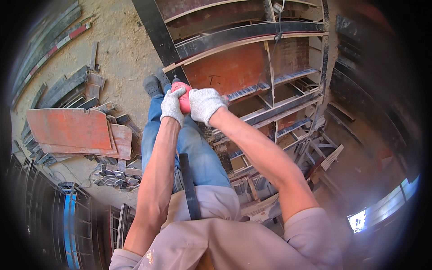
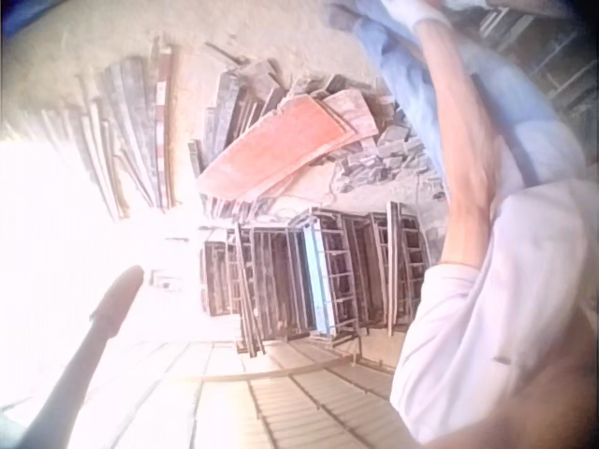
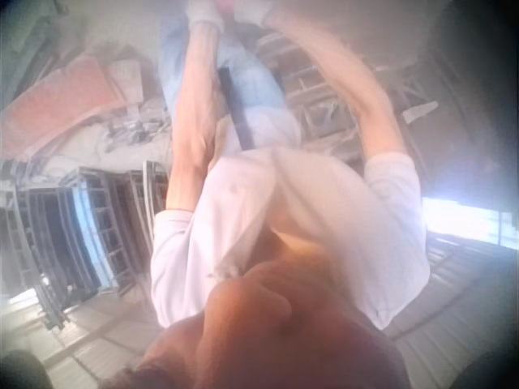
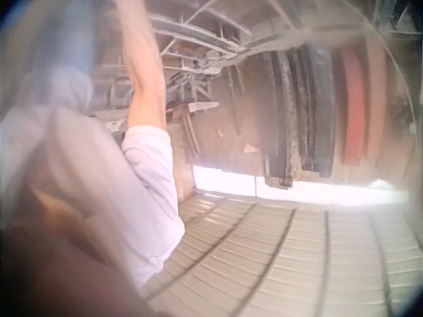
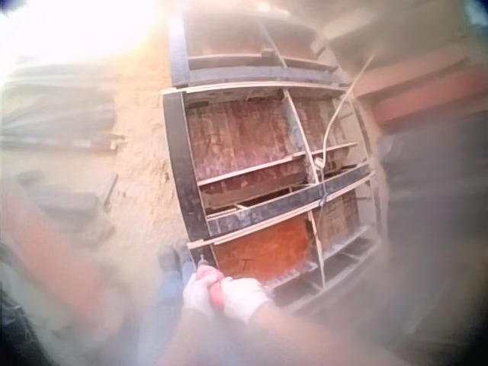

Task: The person moves a wooden board and then uses a red power drill to make holes in a wooden frame structure. The person handles the board and the drill while working on the frame.

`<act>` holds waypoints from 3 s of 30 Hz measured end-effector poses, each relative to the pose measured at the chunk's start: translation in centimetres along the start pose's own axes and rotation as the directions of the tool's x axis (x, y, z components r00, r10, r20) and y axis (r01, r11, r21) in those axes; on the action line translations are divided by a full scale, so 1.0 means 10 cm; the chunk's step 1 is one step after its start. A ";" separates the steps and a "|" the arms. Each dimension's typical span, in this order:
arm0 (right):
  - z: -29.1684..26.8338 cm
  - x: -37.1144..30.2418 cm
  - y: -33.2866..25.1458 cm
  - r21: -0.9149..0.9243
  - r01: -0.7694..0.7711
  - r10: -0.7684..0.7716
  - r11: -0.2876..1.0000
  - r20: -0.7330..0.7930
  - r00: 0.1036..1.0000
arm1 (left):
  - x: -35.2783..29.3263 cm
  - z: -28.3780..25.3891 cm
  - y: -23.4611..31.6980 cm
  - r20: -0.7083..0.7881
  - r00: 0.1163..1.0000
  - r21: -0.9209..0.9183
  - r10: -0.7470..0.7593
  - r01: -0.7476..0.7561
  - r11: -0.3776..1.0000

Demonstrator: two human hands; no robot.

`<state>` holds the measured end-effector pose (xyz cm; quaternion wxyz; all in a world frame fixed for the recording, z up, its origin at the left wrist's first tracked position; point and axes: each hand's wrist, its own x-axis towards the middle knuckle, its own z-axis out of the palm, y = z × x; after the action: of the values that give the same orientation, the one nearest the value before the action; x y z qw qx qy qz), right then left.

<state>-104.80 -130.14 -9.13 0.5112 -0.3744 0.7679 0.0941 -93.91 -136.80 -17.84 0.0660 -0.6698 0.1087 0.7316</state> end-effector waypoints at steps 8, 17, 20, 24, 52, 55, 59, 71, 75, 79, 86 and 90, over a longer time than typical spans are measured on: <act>0.00 0.01 -0.09 0.069 -0.041 0.044 0.997 -0.036 0.998 | 0.13 -0.05 0.07 -0.038 0.999 0.097 0.029 -0.025 0.995; -0.26 0.12 -0.14 -0.091 0.060 -0.053 0.994 0.081 0.995 | 0.52 -0.23 -0.09 0.052 0.998 0.019 -0.040 0.039 0.999; -0.34 0.14 -0.19 -0.135 0.088 -0.073 0.987 0.109 0.991 | 0.50 -0.22 -0.09 0.082 0.991 -0.134 -0.108 0.118 0.984; -0.26 0.16 -0.19 -0.183 0.137 -0.122 0.974 0.091 0.988 | 0.52 -0.26 -0.22 0.080 0.993 -0.290 -0.084 0.104 0.951; -0.53 0.40 0.11 -0.152 0.143 -0.126 0.978 0.118 0.985 | 0.27 0.27 0.16 0.111 0.978 -0.181 -0.175 0.193 0.964; -0.44 0.34 0.05 -0.134 0.190 -0.171 0.973 0.141 0.975 | 0.78 -0.16 -0.29 0.042 0.998 -0.237 -0.043 0.052 0.970; -0.36 0.40 0.10 -0.139 0.136 -0.114 0.981 0.151 0.982 | 0.37 0.11 0.03 0.160 0.959 -0.254 -0.233 0.268 0.929; -0.36 0.82 -0.05 -0.079 0.122 -0.107 0.989 0.174 0.979 | 0.61 0.12 0.26 0.324 0.916 -0.266 -0.235 0.326 0.907; -0.24 0.56 -0.08 -0.198 0.006 0.026 0.980 0.157 0.987 | 1.02 -0.18 -0.28 0.145 0.989 -0.284 0.025 0.017 0.959; -0.01 0.20 0.08 -0.028 -0.045 0.045 0.999 0.017 0.999 | 0.28 0.05 -0.08 0.031 0.985 0.062 0.172 -0.173 0.983; -0.37 -0.10 0.14 -0.045 -0.002 -0.007 0.999 -0.198 0.980 | -0.46 0.53 0.35 -0.066 0.958 0.136 0.281 -0.270 0.953; -0.58 0.16 0.21 -0.051 0.012 -0.020 0.999 -0.161 0.987 | -0.33 0.62 0.50 -0.068 0.958 0.093 0.278 -0.271 0.958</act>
<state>-110.67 -132.47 -8.29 0.4387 -0.3995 0.8011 0.0783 -100.83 -139.91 -13.76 -0.0129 -0.6739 0.2332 0.7009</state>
